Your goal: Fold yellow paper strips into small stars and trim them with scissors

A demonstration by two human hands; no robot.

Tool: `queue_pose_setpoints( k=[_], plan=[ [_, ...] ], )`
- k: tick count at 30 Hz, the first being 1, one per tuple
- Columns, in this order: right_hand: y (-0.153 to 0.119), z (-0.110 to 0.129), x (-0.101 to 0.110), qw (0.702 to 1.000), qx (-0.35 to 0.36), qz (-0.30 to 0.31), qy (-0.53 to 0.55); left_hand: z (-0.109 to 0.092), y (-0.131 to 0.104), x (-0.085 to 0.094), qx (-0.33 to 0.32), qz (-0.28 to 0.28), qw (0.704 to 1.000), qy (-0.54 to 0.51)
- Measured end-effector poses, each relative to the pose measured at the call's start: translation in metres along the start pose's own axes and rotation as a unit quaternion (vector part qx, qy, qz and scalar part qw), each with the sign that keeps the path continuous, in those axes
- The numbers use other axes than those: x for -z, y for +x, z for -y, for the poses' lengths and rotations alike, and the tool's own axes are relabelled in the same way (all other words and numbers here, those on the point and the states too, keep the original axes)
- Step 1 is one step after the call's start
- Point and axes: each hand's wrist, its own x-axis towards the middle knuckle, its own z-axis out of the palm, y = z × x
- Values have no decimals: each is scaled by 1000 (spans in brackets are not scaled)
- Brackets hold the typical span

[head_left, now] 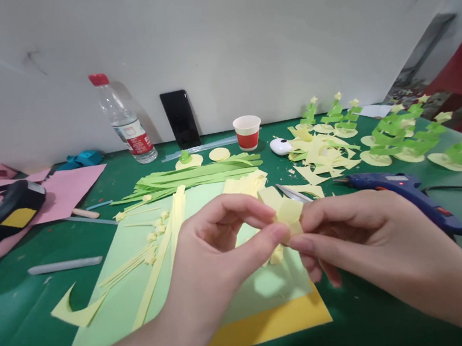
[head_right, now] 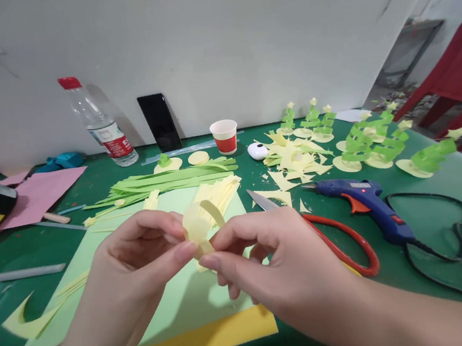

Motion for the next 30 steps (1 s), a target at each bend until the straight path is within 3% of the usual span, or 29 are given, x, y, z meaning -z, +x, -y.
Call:
queue_pose_setpoints(
  k=[12, 18, 23, 26, 30],
  plan=[
    [-4, -13, 3, 998, -38, 13, -54, -1, 1, -5, -14, 0, 999, 52],
    [-4, -9, 3, 996, -87, 25, 8, -1, 0, -2, -9, 6, 999, 45],
    [-3, -4, 3, 981, -152, 68, 100, 0, 1, -3, 35, 21, 999, 5],
    [-6, -5, 5, 978, -156, 64, 126, -1, 2, -3, 58, 37, 998, -14],
    [-7, -8, 5, 982, -123, 46, 132, -2, 4, -2, 72, 69, 992, 76]
  ],
)
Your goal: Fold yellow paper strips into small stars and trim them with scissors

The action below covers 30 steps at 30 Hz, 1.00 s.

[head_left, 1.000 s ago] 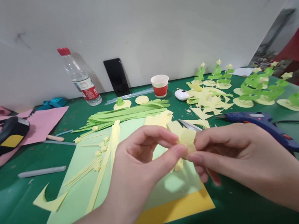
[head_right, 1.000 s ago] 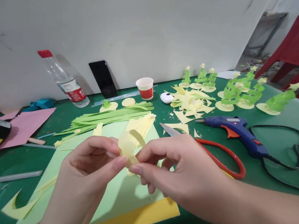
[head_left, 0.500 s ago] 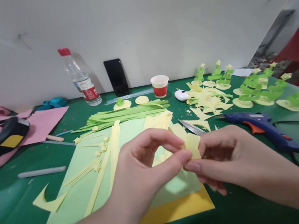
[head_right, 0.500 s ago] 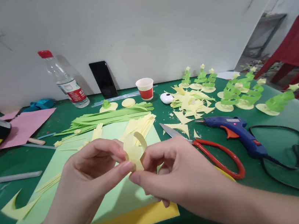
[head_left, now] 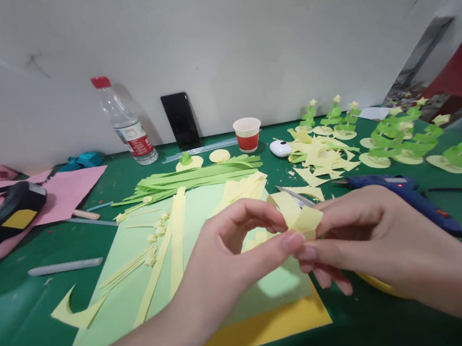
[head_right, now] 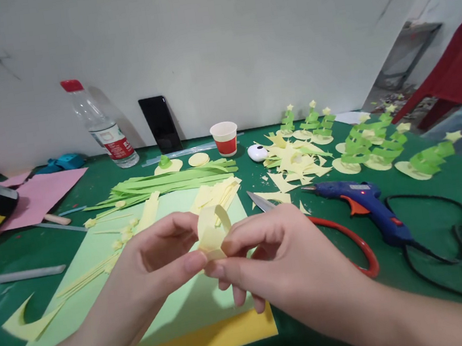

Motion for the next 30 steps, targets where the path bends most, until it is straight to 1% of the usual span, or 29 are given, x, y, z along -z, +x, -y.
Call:
queue_pose_setpoints(
  k=[2, 4, 8, 12, 15, 19, 22, 27, 30],
  plan=[
    [1, -1, -1, 1000, 19, -4, -19, -1, 0, 1, -3, 1, 999, 43],
    [3, -1, -1, 999, 30, -2, -44, -2, -1, 1, -20, -9, 998, 63],
    [5, 1, 1, 995, 66, 3, -80, -5, -2, 1, -31, -23, 997, 66],
    [4, 2, 2, 993, 75, 13, -91, -5, -3, 2, -28, -19, 997, 69],
    [4, 2, 1, 994, 67, 7, -87, -4, -3, 2, -17, -18, 998, 66],
    [4, 3, 3, 993, 45, 34, -106, -4, -2, 1, -18, -22, 997, 65],
    [4, 4, 4, 995, 20, 43, -87, -4, 0, 1, -21, -21, 998, 61],
    [4, 2, 4, 998, -24, 64, -4, -4, 1, 3, -25, -36, 998, 50],
    [2, 2, 5, 997, -31, 66, -26, -4, 1, 2, -17, -46, 998, 27]
  ],
)
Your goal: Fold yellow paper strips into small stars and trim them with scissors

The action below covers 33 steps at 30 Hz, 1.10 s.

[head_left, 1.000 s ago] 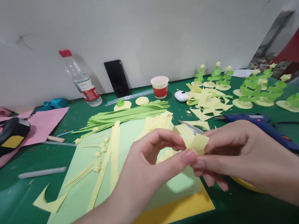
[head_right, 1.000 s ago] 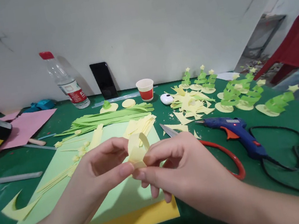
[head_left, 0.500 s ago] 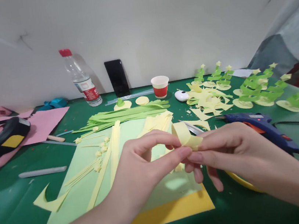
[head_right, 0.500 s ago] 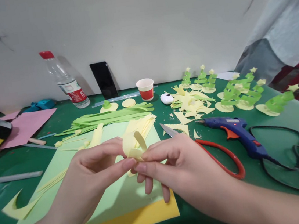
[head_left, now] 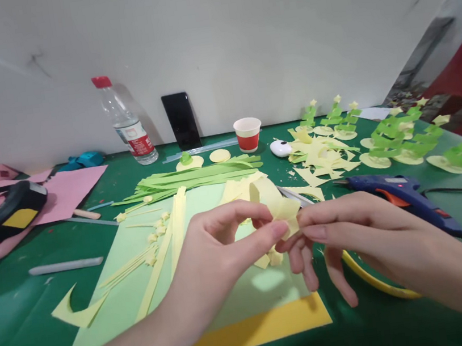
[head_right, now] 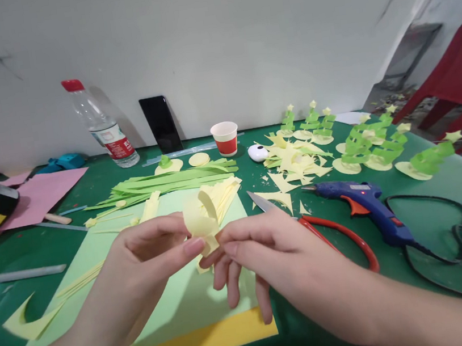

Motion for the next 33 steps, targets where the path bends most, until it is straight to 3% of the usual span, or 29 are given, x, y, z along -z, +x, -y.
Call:
queue_pose_setpoints(
  k=[4, 8, 13, 16, 18, 21, 26, 33],
  plan=[
    [-3, 2, 0, 995, 29, -31, -86, -1, 0, -2, 11, 12, 1000, -12],
    [-2, 3, -4, 999, 9, -37, -26, 0, -1, -2, -1, 9, 1000, 2],
    [0, 5, -1, 997, -39, -14, 62, 1, -6, 0, -106, 16, 992, 60],
    [-1, 9, 2, 996, -58, 5, 73, 0, -7, -2, -178, 24, 980, 86],
    [-2, 11, 2, 996, -65, 10, 61, -2, -7, -3, -193, 21, 977, 92],
    [-5, 10, -1, 998, -54, -20, 11, -5, -5, -2, -138, 25, 985, 95],
    [-6, 3, -7, 974, 130, -74, -171, -6, -5, 0, -44, 24, 992, 117],
    [-4, 3, -3, 949, 179, -70, -250, -5, -6, 2, -14, 30, 991, 126]
  ],
)
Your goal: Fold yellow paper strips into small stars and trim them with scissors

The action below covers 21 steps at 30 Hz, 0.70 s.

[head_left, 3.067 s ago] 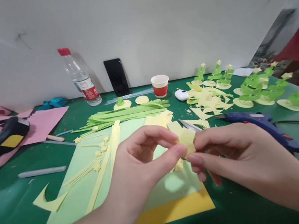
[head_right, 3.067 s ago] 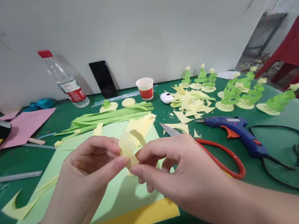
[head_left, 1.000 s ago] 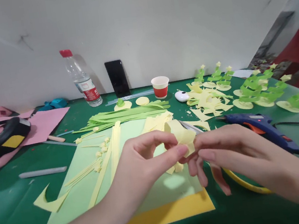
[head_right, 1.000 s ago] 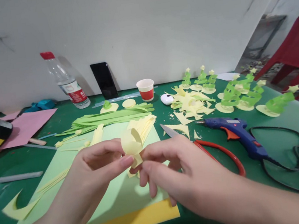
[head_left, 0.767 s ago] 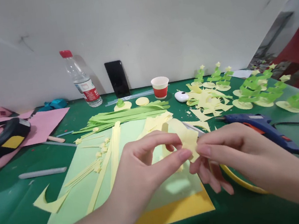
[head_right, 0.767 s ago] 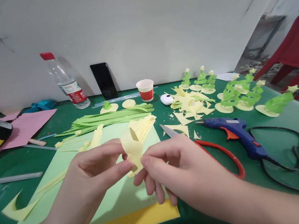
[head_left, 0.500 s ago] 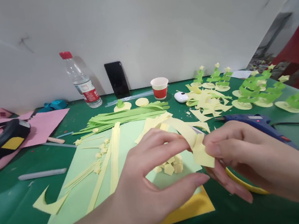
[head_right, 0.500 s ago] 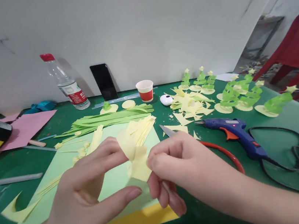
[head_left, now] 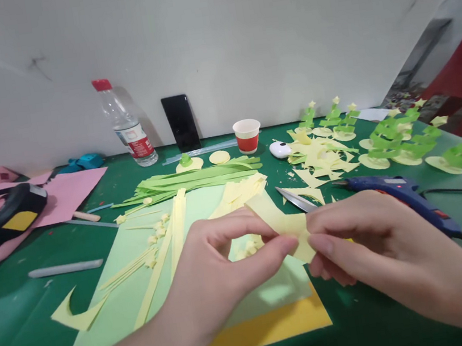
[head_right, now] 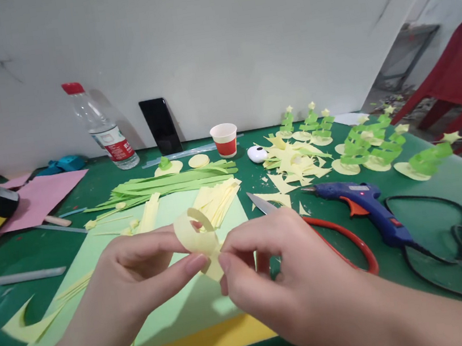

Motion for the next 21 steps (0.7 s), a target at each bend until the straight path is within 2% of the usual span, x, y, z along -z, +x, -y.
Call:
queue_pose_setpoints(
  k=[8, 16, 18, 21],
  plan=[
    [1, -2, 0, 1000, 23, -11, 15, 3, 2, 0, 15, -7, 1000, -10],
    [8, 4, 1, 994, -75, 29, 79, 2, 2, 0, -22, -24, 999, -2],
    [8, 2, 3, 982, -126, 58, 127, 3, 2, -1, -35, -25, 999, 12],
    [7, -1, 3, 950, -197, 100, 221, 3, 1, -2, -48, -22, 998, 24]
  ],
)
